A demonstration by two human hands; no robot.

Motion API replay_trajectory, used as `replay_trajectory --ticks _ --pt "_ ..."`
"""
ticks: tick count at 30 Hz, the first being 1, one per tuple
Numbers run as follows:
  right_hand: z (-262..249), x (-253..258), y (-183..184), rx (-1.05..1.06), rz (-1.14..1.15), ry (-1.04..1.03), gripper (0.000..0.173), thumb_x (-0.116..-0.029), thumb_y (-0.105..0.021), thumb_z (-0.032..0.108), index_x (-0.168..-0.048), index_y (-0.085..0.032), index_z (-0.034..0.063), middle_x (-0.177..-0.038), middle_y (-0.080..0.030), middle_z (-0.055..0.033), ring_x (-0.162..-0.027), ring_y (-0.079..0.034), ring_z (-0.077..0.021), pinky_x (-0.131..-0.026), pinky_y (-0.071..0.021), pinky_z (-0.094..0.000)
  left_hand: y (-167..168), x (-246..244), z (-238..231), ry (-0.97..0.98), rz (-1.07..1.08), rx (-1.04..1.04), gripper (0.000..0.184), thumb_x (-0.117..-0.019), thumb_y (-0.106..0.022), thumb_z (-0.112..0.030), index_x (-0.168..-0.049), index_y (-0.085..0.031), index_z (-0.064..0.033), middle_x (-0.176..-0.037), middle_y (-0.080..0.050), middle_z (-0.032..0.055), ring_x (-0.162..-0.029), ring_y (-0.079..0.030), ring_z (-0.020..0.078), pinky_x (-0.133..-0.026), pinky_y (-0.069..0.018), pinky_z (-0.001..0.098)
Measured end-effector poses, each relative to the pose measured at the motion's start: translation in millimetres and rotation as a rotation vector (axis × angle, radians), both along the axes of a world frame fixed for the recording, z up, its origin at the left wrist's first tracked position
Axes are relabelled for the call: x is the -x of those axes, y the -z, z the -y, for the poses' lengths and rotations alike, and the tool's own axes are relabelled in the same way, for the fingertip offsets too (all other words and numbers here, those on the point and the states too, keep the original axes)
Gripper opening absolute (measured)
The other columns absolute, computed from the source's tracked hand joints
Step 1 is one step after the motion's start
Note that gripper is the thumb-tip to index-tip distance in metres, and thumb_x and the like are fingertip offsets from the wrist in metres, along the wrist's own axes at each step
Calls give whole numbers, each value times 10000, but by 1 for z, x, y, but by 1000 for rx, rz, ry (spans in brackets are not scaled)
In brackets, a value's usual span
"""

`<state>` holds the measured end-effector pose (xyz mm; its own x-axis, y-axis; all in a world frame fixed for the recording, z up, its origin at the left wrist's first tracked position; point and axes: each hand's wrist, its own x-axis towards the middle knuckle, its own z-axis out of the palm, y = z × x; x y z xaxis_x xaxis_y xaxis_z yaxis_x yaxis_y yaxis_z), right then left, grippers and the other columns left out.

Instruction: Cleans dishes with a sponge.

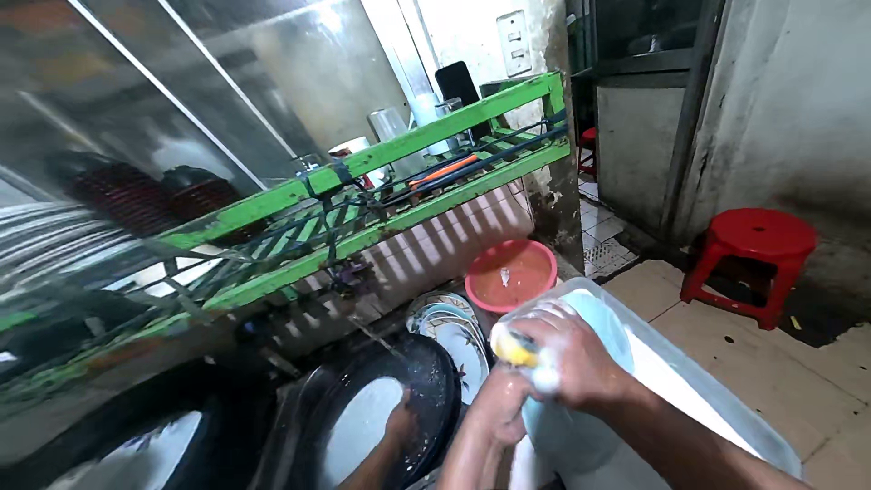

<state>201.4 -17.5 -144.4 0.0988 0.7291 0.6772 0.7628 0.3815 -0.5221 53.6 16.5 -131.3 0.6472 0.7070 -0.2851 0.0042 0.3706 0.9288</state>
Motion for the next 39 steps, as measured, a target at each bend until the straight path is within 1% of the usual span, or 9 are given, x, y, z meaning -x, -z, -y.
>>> replay_trajectory --ticks 4,7,11,14,16,23,30,34,39 --pt "-13 -57 29 289 -445 300 348 -1008 -640 301 -1258 -689 64 -1147 -722 -166 -1053 -700 -314 -946 -547 -578 20 1 22 -76 -108 -56 579 -745 -568 143 -1309 -504 32 -982 -694 79 -851 -689 127 -751 -599 322" --pt "-8 -60 26 436 -487 359 400 -994 -662 349 -1274 -667 63 -1120 -718 -198 -1028 -701 -364 -915 -542 -622 25 0 24 -29 -89 49 474 -730 -566 136 -1185 -544 4 -919 -702 83 -804 -695 154 -712 -603 352" --pt "7 1 2 200 -81 -46 382 -849 -750 291 -1196 -739 132 -1121 -750 -86 -1081 -699 -266 -938 -548 -543 15 -3 8 -21 11 44 295 -767 -565 155 -942 -616 -77 -794 -715 0 -741 -697 90 -687 -604 296" --pt "-6 -32 14 191 -228 115 293 -959 -680 279 -1206 -744 136 -1140 -745 -79 -1070 -709 -239 -950 -574 -514 15 1 12 -22 -4 -50 531 -695 -539 161 -1202 -573 10 -931 -725 54 -825 -710 118 -731 -616 319" --pt "-11 -60 17 384 -442 302 362 -1018 -637 315 -1272 -678 60 -1166 -715 -184 -1080 -690 -348 -962 -527 -610 15 4 23 -40 -61 -40 559 -721 -542 173 -1261 -541 27 -959 -715 68 -838 -705 122 -741 -612 322" --pt "2 3 -9 312 -135 -41 341 -921 -702 301 -1217 -743 136 -1135 -750 -95 -1090 -700 -266 -981 -539 -533 24 1 23 -78 52 -17 257 -736 -558 97 -921 -639 -62 -790 -709 7 -739 -688 93 -691 -590 302" --pt "-2 -51 29 462 -427 330 382 -1030 -586 335 -1298 -670 75 -1198 -704 -187 -1116 -678 -341 -979 -522 -592 12 0 2 -527 470 229 407 -627 -520 120 -1019 -512 9 -814 -686 167 -709 -712 267 -593 -611 453" --pt "11 10 32 235 -237 137 430 -895 -692 318 -1256 -723 87 -1357 -675 -115 -1364 -565 -282 -1165 -422 -504 17 -11 9 -570 217 84 423 -620 -547 103 -1039 -551 47 -820 -670 155 -702 -682 238 -606 -591 425" --pt "-14 -48 36 359 -373 289 423 -1018 -596 355 -1363 -651 115 -1371 -659 -112 -1303 -606 -283 -1097 -480 -552 8 -12 31 -508 150 45 484 -652 -555 120 -1131 -549 47 -857 -683 141 -727 -692 213 -618 -598 399"
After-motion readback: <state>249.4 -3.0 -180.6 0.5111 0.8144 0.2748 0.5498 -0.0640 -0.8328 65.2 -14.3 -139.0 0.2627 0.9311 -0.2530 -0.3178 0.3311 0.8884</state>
